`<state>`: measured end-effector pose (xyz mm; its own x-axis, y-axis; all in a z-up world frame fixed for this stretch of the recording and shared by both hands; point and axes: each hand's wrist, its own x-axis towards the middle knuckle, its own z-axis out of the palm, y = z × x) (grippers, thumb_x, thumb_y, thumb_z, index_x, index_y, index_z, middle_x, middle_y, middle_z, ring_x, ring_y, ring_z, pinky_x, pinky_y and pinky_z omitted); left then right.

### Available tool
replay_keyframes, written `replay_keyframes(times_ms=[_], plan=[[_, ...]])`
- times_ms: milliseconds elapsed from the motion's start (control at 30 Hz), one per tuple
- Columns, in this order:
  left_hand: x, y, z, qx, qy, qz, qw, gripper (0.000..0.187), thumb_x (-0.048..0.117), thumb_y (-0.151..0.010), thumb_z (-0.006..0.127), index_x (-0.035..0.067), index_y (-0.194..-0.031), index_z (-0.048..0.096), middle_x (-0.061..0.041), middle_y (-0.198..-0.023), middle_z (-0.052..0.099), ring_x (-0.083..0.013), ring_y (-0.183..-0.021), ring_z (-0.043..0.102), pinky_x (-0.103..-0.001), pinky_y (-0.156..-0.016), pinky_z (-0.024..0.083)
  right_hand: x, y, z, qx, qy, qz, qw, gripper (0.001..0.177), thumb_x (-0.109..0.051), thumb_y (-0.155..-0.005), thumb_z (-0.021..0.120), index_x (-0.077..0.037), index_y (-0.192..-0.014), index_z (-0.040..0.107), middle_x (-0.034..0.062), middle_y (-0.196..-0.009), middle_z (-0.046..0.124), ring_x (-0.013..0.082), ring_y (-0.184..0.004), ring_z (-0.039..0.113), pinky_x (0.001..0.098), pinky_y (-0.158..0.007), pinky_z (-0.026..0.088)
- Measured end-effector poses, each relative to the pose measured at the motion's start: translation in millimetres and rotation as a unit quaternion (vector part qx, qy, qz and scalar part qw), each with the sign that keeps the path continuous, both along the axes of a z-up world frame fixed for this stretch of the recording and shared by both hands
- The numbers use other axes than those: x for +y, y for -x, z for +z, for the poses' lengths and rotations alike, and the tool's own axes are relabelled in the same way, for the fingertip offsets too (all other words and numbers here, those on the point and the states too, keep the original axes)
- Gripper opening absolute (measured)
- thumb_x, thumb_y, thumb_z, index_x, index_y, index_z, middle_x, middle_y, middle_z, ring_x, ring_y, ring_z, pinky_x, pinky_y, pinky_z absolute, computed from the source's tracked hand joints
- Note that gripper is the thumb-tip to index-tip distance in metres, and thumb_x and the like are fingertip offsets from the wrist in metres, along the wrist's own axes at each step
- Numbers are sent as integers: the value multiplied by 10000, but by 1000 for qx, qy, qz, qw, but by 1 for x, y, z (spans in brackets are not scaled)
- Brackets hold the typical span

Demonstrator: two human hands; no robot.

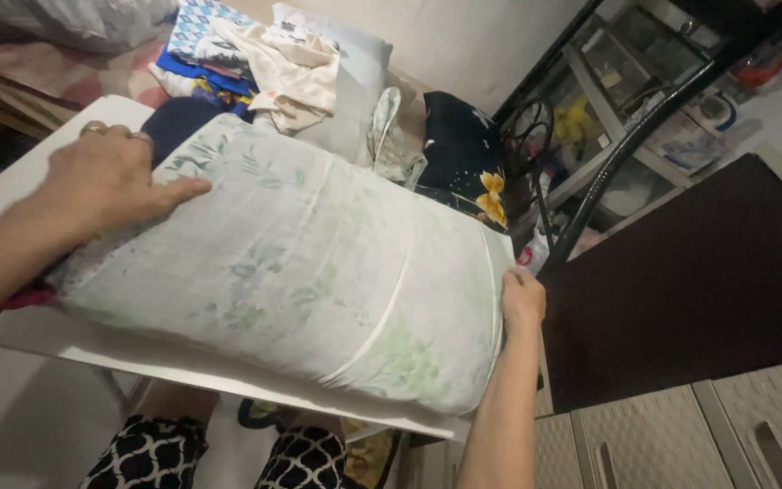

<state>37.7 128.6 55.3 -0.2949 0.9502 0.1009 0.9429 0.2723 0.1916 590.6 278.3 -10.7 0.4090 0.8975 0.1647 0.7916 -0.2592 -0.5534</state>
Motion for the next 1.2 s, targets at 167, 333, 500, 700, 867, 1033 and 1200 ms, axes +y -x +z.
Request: replay_keyframes(times_ms=[167, 333, 500, 700, 867, 1033, 1200], plan=[[36, 21, -40, -94, -60, -17, 994, 482, 561, -875, 604, 87, -902, 686, -168, -976, 690, -364, -939, 636, -486, -760, 467, -17, -38, -35, 256, -84, 25, 963, 395, -267, -792, 702, -30, -1108, 702, 83, -1082, 707, 158, -959, 632, 278, -880, 470], [21, 10, -17, -509, -124, 8, 852, 257, 229, -907, 755, 112, -820, 543, -55, -655, 515, -161, -537, 444, -336, -437, 310, -71, -3, -9, 442, -57, -55, 894, 506, -364, -745, 758, 18, -1071, 695, 102, -1018, 695, 190, -876, 640, 320, -788, 517], [-4, -27, 25, -569, 51, 94, 815, 479, 232, -893, 680, -17, -1284, 561, -250, -1038, 654, -394, -836, 599, -527, -711, 472, -101, 24, 27, 264, 104, -39, 958, 876, -687, -764, 426, -69, -1375, 536, 141, -1395, 535, 252, -1318, 488, 325, -1098, 360], [-8, 6, -12, -605, 35, 72, 792, 257, 311, -880, 659, 178, -1099, 677, -5, -678, 488, -92, -442, 317, -233, -321, 103, -100, 26, 23, 161, 147, -46, 975, 974, -772, -770, 236, -61, -1358, 547, 208, -1394, 514, 329, -1327, 461, 380, -1095, 319], [22, 60, -102, -677, -47, 37, 733, 488, 448, -954, 543, 246, -1394, 477, -29, -1150, 549, -235, -972, 549, -408, -858, 453, -101, 26, 17, 219, 80, -26, 972, 933, -761, -824, 353, -25, -1373, 518, 222, -1429, 470, 341, -1365, 404, 438, -1125, 302], [58, 81, -107, -498, -19, 144, 855, 838, 572, -923, 539, 145, -1550, 186, -119, -1532, 308, -390, -1307, 378, -516, -1034, 321, -116, 31, 16, 281, 60, -20, 958, 870, -697, -811, 264, -75, -1344, 557, 105, -1377, 563, 245, -1292, 514, 353, -1060, 394], [36, 52, -97, -573, -141, 20, 807, 638, 394, -977, 554, 90, -1502, 358, -139, -1373, 491, -367, -1147, 507, -570, -909, 417, -180, 47, -7, -13, -330, 141, 933, 451, -271, -940, 567, 13, -1289, 537, 207, -1315, 551, 344, -1242, 499, 451, -1043, 385]])
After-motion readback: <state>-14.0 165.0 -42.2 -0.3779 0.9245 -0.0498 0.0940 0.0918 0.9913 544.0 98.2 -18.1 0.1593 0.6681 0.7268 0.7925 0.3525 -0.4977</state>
